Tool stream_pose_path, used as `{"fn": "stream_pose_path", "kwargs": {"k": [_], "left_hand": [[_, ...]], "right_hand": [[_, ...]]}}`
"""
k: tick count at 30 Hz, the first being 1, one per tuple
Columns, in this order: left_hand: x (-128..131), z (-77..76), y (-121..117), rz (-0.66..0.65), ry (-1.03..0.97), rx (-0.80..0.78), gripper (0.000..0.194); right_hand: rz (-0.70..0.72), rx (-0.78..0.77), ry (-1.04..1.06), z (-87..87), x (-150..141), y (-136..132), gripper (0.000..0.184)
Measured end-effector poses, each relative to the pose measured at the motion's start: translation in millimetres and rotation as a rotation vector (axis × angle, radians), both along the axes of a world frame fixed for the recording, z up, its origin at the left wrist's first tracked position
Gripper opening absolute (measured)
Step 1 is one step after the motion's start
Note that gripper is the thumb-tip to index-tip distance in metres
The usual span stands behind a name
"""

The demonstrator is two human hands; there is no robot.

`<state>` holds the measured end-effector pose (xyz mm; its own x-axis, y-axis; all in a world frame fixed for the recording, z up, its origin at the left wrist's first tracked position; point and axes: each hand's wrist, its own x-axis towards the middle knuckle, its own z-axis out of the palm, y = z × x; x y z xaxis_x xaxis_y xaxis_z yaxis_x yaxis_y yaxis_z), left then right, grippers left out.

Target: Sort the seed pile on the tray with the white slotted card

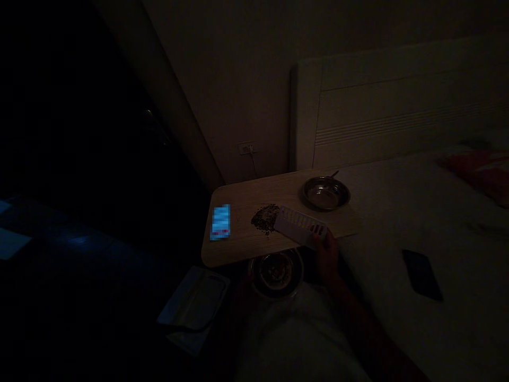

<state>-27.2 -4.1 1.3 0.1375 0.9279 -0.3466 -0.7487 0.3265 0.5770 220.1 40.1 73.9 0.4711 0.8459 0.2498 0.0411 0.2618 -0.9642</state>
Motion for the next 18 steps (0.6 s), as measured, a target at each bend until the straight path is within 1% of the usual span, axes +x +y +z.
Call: {"fn": "stream_pose_path", "kwargs": {"k": [4,7,9,12,15,18], "left_hand": [[-1.5,-3.8,-1.4,-0.016,0.029,-0.039,0.041],[-2.1,-5.8,-2.4,-0.033,0.054,-0.045,0.036],[-1.4,-4.5,-2.8,-0.018,0.061,-0.015,0.033],[-0.9,-1.3,-2.7,0.003,0.057,0.006,0.033],[-2.4,-1.1,-2.1,-0.024,0.046,-0.036,0.031],[-4.0,-3.1,-1.0,-0.028,0.032,-0.04,0.03]], "right_hand": [[0.042,0.004,-0.072,2.4,-2.5,-0.6,0.026],[0.057,-0.006,-0.135,3.2,-3.8,-0.5,0.026],[0.056,-0.018,-0.189,3.5,-4.0,-0.7,0.026],[0.062,-0.033,-0.258,3.2,-3.6,-1.2,0.028],[0.035,-0.037,-0.28,1.9,-3.5,-1.3,0.03],[0.057,-0.026,-0.292,1.2,-4.2,-0.5,0.03]]}}
